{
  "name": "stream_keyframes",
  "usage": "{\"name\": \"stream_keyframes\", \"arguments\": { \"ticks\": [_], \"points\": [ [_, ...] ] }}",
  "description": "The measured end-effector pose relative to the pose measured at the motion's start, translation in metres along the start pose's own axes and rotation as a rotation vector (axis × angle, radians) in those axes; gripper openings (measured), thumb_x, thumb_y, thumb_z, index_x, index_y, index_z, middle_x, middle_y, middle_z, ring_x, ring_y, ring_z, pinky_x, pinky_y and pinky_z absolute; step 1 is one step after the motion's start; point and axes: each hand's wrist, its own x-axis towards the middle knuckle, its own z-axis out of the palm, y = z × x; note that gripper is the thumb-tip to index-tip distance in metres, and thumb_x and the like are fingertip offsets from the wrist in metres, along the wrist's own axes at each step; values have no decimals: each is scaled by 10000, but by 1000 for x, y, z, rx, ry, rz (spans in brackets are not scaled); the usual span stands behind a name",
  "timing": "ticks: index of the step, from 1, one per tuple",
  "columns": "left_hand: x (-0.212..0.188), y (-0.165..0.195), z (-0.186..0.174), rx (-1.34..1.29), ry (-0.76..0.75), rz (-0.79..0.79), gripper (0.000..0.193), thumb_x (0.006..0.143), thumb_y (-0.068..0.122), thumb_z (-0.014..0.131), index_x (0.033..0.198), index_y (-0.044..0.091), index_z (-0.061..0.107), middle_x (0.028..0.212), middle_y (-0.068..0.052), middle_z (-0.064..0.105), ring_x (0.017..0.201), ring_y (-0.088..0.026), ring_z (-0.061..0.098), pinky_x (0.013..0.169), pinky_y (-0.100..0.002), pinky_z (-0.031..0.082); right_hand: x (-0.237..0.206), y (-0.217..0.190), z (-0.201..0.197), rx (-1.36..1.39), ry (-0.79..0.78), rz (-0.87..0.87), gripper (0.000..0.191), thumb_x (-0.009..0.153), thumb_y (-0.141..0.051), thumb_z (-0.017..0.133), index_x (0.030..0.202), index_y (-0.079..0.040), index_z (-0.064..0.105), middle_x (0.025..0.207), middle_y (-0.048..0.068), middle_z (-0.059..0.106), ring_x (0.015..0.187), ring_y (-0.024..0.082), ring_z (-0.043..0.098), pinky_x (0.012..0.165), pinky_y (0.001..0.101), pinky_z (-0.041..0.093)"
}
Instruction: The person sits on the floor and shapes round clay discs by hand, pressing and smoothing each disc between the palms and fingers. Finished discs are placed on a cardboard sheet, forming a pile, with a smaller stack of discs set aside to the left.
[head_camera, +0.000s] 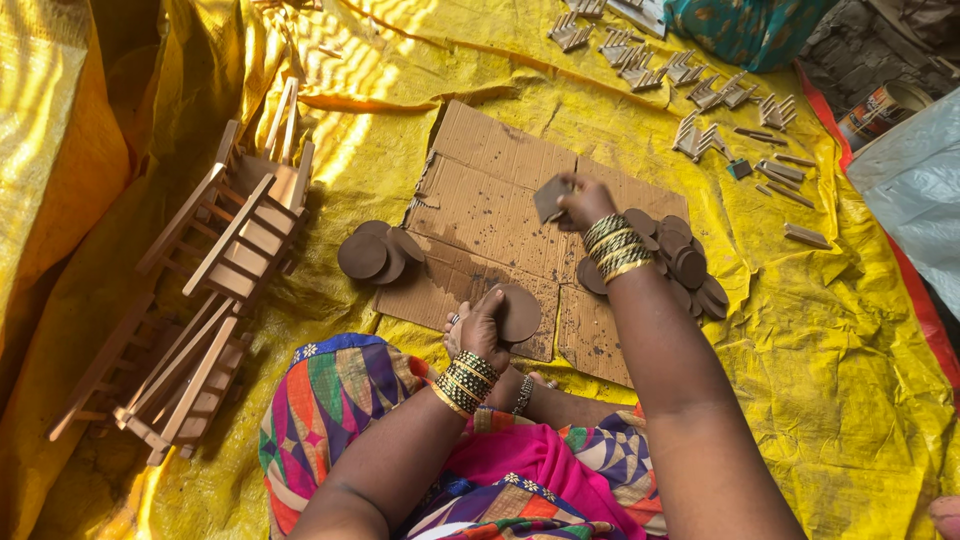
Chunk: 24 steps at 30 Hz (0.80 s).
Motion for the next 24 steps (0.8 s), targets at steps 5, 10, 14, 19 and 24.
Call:
{"name": "stream_keyframes", "arguments": {
  "ticks": [5, 10, 14, 19, 24],
  "points": [
    [0, 6, 3, 72, -86, 143, 493, 912, 325, 749, 1292, 27, 651, 1196, -120, 704, 1044, -236, 694, 892, -401, 614, -25, 53, 21, -86, -302, 8, 725, 880, 18, 657, 1536, -93, 368, 1124, 264, 708, 748, 243, 716, 666, 368, 618],
    [17, 1, -3, 338, 29, 388, 476, 925, 332, 717, 1271, 14, 644, 1127, -137, 736, 956, -214, 719, 820, -341, 617, -69, 122, 42, 430, -373, -19, 466, 957, -88, 619, 1402, 42, 571, 1062, 146, 736, 830, 194, 744, 738, 352, 647],
    [26, -8, -12, 581, -37, 469, 461, 990, 385, 613, 1298, 41, 611, 1149, -103, 722, 990, -163, 690, 830, -277, 579, -95, 153, 63, 490, -191, -217, 414, 979, -107, 588, 1358, 58, 602, 1098, 117, 758, 894, 166, 748, 781, 325, 638],
    [12, -14, -14, 487, -183, 238, 566, 1034, 530, 438, 1274, 54, 628, 1015, -100, 673, 858, -189, 627, 737, -324, 539, -126, 156, 89, 257, -17, -275, 418, 1000, -142, 584, 1385, 22, 601, 1075, 163, 754, 878, 206, 711, 778, 344, 604],
    [0, -11, -13, 157, -230, -57, 544, 1044, 590, 474, 1291, 115, 570, 1042, -63, 640, 917, -183, 638, 813, -365, 544, -163, 152, 100, -192, 57, -304, 405, 998, -200, 537, 1369, -67, 628, 1159, 173, 741, 1048, 291, 741, 897, 378, 581]
  ]
}}
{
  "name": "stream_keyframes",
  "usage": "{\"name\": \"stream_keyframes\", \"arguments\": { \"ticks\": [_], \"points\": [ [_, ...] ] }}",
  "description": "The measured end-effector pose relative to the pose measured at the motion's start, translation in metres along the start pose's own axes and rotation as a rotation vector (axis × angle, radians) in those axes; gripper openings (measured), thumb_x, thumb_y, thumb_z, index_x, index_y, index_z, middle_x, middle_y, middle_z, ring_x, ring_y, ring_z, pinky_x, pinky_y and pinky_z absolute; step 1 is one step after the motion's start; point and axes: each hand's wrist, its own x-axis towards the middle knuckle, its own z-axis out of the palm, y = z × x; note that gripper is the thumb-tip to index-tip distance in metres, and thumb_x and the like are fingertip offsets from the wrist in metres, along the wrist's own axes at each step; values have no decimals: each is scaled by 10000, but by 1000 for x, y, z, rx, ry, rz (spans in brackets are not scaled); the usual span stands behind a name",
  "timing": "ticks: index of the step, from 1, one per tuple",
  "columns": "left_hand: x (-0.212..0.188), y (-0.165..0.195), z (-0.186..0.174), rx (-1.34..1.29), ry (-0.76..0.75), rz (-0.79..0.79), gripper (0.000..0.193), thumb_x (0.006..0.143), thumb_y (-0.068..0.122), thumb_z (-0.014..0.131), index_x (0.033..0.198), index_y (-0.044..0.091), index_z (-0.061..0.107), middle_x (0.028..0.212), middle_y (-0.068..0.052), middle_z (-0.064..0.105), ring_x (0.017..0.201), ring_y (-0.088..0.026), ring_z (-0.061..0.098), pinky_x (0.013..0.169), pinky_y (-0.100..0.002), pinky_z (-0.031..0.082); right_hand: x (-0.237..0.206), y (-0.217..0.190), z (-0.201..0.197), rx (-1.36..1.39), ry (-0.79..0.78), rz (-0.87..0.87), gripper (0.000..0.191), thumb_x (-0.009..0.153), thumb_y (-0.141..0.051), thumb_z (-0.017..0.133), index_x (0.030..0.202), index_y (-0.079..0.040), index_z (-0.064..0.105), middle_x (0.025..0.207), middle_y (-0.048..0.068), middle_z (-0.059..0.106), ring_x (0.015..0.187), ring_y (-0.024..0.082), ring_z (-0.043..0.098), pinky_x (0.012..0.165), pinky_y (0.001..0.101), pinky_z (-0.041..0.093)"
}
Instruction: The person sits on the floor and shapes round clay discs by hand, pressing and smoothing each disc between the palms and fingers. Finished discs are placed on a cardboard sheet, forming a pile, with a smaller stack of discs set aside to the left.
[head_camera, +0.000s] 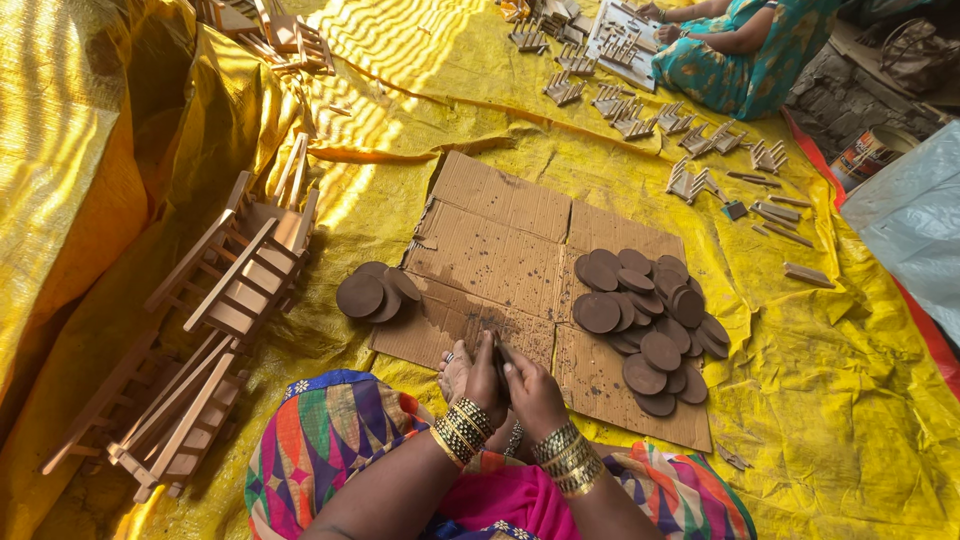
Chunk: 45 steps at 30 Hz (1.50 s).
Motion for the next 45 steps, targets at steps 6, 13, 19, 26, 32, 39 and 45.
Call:
{"name": "stream_keyframes", "arguments": {
  "ticks": [6, 13, 19, 26, 32, 39, 45],
  "points": [
    [14, 3, -16, -136, -32, 28, 613, 1028, 596, 388, 1395, 146, 583, 1110, -139, 652, 924, -252, 631, 854, -423, 550, -9, 7, 4, -400, 106, -324, 381, 1003, -222, 520, 1323, -73, 664, 1286, 228, 666, 1282, 372, 587, 1209, 547, 252],
    [13, 4, -18, -170, -116, -95, 548, 1032, 494, 370, 1371, 126, 594, 1131, -146, 718, 961, -263, 683, 879, -403, 570, -12, 14, 9, -423, 89, -343, 406, 1014, -223, 493, 1367, -69, 618, 1326, 227, 656, 1309, 380, 571, 1208, 589, 238],
    [3, 3, -13, -244, -95, -104, 532, 1098, 464, 414, 1433, 71, 543, 1161, -162, 672, 1002, -290, 673, 894, -423, 594, -15, 14, 10, -545, 104, -222, 401, 1018, -226, 490, 1375, -95, 615, 1309, 241, 649, 1293, 361, 581, 1216, 618, 215],
    [-7, 13, -7, -121, -38, -125, 537, 986, 499, 374, 1325, 151, 604, 1081, -148, 740, 914, -271, 674, 819, -422, 571, -18, 15, 13, -531, 98, -385, 420, 1019, -223, 496, 1405, -92, 598, 1326, 247, 655, 1292, 341, 599, 1229, 613, 202],
    [-4, 5, -13, -308, -124, -150, 541, 1149, 453, 419, 1499, 48, 493, 1253, -169, 637, 1062, -309, 675, 951, -447, 584, -21, 13, 12, -529, 96, -195, 391, 1044, -215, 493, 1401, -91, 591, 1330, 231, 656, 1318, 346, 581, 1237, 608, 203],
    [-5, 18, -10, -156, -61, -156, 527, 983, 494, 381, 1291, 149, 633, 1079, -132, 744, 903, -264, 673, 834, -434, 565, -20, 8, 13, -570, 102, -356, 399, 1040, -244, 470, 1379, -86, 609, 1308, 245, 663, 1316, 356, 580, 1220, 630, 180],
    [-12, 12, -6, -334, -87, -145, 488, 1171, 404, 416, 1460, 16, 481, 1266, -194, 643, 1051, -312, 692, 947, -432, 593, -17, 9, 14, -530, 98, -170, 404, 1051, -226, 463, 1409, -79, 577, 1311, 243, 662, 1311, 349, 589, 1240, 597, 195]
  ]
}}
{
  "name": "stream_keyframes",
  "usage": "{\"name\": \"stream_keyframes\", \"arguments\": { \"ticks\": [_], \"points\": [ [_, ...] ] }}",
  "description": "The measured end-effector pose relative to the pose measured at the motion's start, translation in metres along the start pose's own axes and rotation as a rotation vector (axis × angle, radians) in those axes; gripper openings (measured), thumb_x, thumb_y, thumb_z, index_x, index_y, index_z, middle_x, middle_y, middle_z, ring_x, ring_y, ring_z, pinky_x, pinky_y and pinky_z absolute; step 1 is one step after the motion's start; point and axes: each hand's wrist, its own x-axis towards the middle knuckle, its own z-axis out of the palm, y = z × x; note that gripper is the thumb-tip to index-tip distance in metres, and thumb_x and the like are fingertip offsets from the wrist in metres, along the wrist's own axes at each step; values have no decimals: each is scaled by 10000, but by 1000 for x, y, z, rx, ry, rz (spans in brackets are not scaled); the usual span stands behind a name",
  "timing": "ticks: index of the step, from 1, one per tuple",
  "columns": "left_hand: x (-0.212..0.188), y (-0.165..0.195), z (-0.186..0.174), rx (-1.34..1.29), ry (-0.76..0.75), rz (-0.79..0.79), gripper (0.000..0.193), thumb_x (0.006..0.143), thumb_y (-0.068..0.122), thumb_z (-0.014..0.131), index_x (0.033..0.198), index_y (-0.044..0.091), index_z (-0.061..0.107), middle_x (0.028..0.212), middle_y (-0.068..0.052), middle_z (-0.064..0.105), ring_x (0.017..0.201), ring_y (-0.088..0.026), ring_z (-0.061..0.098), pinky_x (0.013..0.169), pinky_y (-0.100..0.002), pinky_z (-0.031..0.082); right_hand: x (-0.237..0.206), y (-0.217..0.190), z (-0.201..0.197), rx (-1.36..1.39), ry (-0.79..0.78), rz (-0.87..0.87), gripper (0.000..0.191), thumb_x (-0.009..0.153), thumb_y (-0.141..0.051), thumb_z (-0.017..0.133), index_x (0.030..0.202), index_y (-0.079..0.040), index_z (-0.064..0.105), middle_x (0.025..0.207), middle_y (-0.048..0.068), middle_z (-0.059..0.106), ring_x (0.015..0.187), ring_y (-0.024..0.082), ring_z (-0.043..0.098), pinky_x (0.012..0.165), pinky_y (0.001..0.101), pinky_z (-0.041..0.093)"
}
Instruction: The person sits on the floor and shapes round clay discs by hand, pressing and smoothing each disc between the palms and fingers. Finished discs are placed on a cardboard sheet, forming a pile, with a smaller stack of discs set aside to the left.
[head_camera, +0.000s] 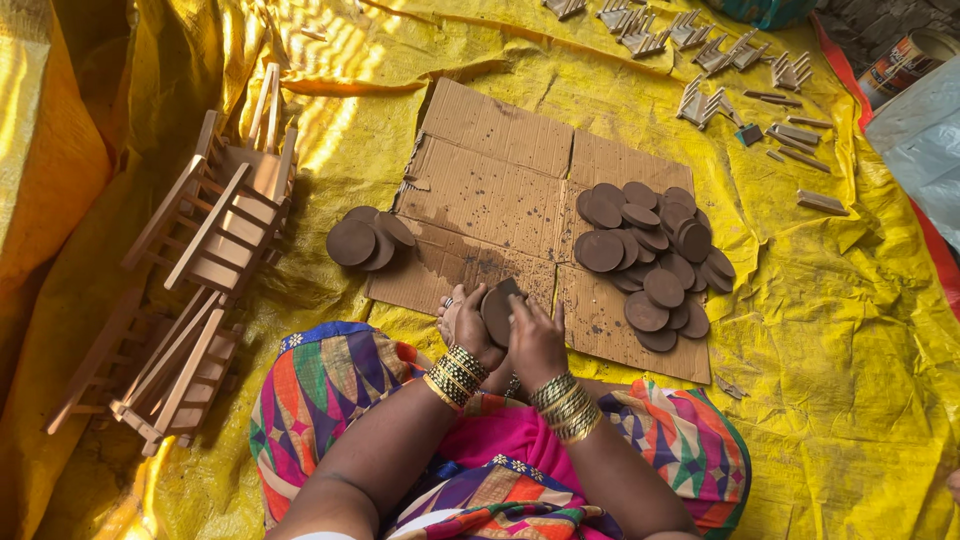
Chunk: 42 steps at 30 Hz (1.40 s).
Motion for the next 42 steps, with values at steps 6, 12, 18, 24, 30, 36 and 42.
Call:
{"name": "stream_keyframes", "arguments": {
  "ticks": [6, 12, 18, 24, 30, 36, 42],
  "points": [
    [0, 11, 5, 136, 40, 48, 517, 1006, 465, 392, 1310, 122, 631, 1061, -117, 734, 892, -248, 677, 798, -404, 587, -1, 4, 4, -39, 7, -174, 423, 1025, -255, 466, 1396, -92, 584, 1326, 221, 661, 1297, 349, 586, 1206, 651, 156],
    [-4, 3, 10, 54, 17, 30, 536, 1111, 411, 419, 1439, 0, 518, 1178, -188, 696, 1007, -302, 701, 889, -409, 609, -1, 9, 1, -16, -4, -16, 400, 1062, -225, 491, 1435, -104, 570, 1331, 228, 657, 1326, 354, 580, 1242, 597, 204],
    [-1, 12, 10, 129, 32, 45, 508, 1013, 453, 387, 1329, 112, 591, 1099, -133, 704, 915, -283, 676, 810, -424, 590, -4, 3, -2, -32, 25, -174, 432, 974, -207, 513, 1383, -97, 603, 1286, 207, 680, 1319, 366, 549, 1186, 653, 154],
    [-5, 12, 15, 144, -53, 63, 567, 1076, 425, 383, 1469, 38, 515, 1177, -176, 707, 1014, -295, 673, 905, -419, 597, -7, -4, -11, 15, 46, -86, 399, 1035, -186, 525, 1415, -82, 584, 1347, 229, 643, 1339, 338, 555, 1234, 608, 188],
    [-5, 15, 18, 133, -46, 25, 531, 1023, 455, 370, 1360, 94, 565, 1122, -124, 712, 967, -289, 670, 854, -436, 583, -4, -9, -16, -27, 46, -149, 385, 990, -189, 540, 1359, -108, 615, 1304, 171, 680, 1326, 345, 543, 1194, 664, 144],
    [-3, 8, 10, 116, -53, 58, 529, 1076, 421, 390, 1414, 55, 568, 1204, -158, 704, 1053, -292, 686, 949, -420, 581, 1, -6, -13, -35, 98, -97, 390, 1034, -180, 542, 1417, -120, 590, 1325, 200, 671, 1357, 338, 551, 1251, 599, 167],
    [10, 10, 4, 136, 46, 44, 517, 1027, 459, 375, 1297, 86, 611, 1104, -118, 728, 975, -266, 679, 891, -427, 573, 0, -1, -9, -46, 63, -138, 374, 998, -191, 557, 1363, -136, 620, 1297, 175, 692, 1347, 347, 526, 1201, 668, 114]
  ]
}}
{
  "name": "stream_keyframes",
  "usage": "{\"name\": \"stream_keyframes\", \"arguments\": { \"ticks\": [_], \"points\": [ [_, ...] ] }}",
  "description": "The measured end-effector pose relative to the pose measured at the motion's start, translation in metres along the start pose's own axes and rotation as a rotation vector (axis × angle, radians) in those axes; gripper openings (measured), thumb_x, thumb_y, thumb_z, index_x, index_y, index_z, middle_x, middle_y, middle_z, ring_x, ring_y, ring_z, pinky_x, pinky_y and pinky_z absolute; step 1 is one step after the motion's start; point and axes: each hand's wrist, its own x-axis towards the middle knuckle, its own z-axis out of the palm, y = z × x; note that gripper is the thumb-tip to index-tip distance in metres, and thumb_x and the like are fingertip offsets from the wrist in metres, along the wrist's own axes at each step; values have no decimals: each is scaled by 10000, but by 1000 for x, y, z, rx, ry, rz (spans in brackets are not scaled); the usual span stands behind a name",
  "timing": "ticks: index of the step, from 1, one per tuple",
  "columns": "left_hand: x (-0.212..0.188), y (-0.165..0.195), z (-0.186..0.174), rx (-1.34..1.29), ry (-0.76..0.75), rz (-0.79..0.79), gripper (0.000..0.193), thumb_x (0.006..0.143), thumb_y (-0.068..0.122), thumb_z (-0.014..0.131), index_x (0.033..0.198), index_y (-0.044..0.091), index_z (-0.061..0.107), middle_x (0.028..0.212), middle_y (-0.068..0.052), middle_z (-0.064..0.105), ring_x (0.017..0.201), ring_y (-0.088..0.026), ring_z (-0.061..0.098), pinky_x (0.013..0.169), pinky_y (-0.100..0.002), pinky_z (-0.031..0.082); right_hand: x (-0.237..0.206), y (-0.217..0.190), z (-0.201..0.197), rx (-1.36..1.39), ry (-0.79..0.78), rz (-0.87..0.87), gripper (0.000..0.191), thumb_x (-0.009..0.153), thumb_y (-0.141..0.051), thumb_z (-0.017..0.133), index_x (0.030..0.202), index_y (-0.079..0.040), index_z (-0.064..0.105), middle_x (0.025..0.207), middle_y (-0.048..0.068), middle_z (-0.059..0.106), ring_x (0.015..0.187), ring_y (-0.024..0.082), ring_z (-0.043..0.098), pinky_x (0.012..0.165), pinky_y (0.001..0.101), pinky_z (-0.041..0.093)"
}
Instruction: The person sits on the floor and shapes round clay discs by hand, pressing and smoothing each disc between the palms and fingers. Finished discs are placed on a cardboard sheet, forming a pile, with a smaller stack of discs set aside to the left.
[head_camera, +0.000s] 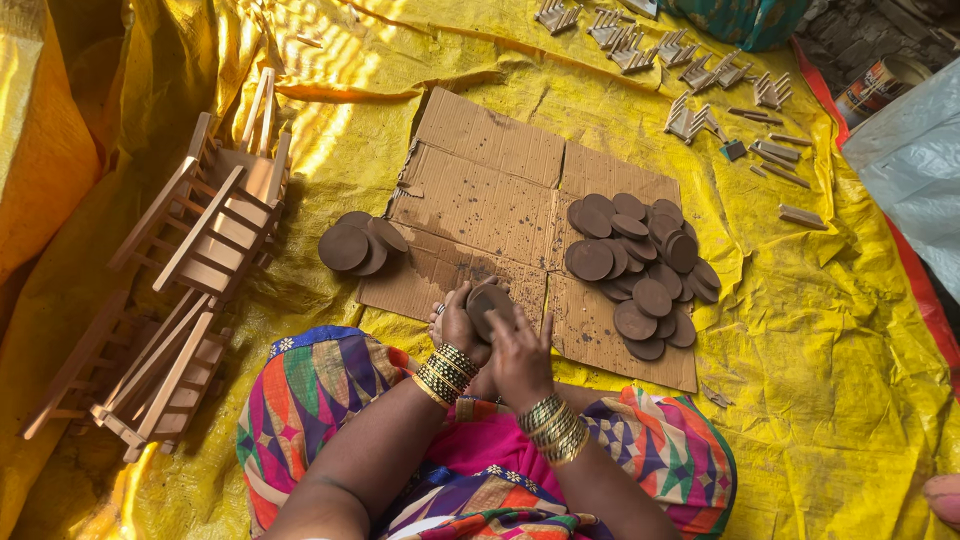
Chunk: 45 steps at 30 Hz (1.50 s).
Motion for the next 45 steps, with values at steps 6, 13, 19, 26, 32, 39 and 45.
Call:
{"name": "stream_keyframes", "arguments": {
  "ticks": [6, 13, 19, 26, 32, 39, 45],
  "points": [
    [-2, -4, -8, 55, -83, 4, 542, 1077, 452, 392, 1354, 27, 583, 1177, -177, 702, 1000, -291, 702, 909, -403, 584, 2, 1, 4, -22, -22, 89, 383, 1029, -212, 540, 1401, -151, 609, 1335, 153, 674, 1376, 339, 517, 1241, 646, 133],
    [3, -2, -10, 53, -106, 50, 510, 1081, 452, 411, 1357, 73, 610, 1133, -119, 734, 937, -268, 695, 739, -396, 553, -1, 2, 7, -35, -27, 100, 403, 1009, -220, 538, 1402, -171, 608, 1351, 234, 626, 1393, 357, 481, 1227, 653, 115],
    [5, -2, -9, 34, -67, 10, 506, 1041, 442, 385, 1310, 81, 615, 1081, -140, 724, 912, -298, 698, 839, -435, 584, -2, 3, 14, 101, 22, 47, 394, 1024, -224, 511, 1405, -171, 600, 1338, 205, 654, 1357, 379, 523, 1236, 638, 140],
    [8, -9, -9, 72, 132, 181, 373, 1032, 335, 502, 1338, 122, 496, 1115, -137, 676, 964, -311, 674, 876, -467, 563, 7, 6, 22, 21, 46, 181, 382, 991, -255, 551, 1358, -212, 645, 1295, 226, 648, 1309, 372, 561, 1207, 659, 134],
    [9, 5, -23, 114, -33, 37, 537, 1032, 456, 442, 1369, 69, 600, 1131, -126, 710, 972, -267, 680, 896, -394, 575, -2, -9, 27, 15, 132, -34, 414, 969, -238, 553, 1367, -158, 634, 1295, 230, 689, 1306, 370, 557, 1225, 637, 144],
    [4, -13, -22, 78, 99, 81, 413, 1090, 392, 496, 1362, 82, 511, 1091, -123, 699, 978, -294, 676, 878, -448, 564, -3, 2, 15, 93, -64, 200, 398, 1007, -201, 529, 1395, -150, 604, 1227, 170, 715, 1349, 365, 524, 1212, 659, 128],
    [5, 9, -14, 44, -87, 20, 524, 1023, 438, 414, 1395, 99, 563, 1060, -131, 722, 898, -294, 696, 804, -428, 598, -12, -8, 20, 148, 43, -75, 447, 977, -176, 525, 1408, -73, 579, 1359, 206, 651, 1347, 372, 547, 1206, 648, 173]
  ]
}}
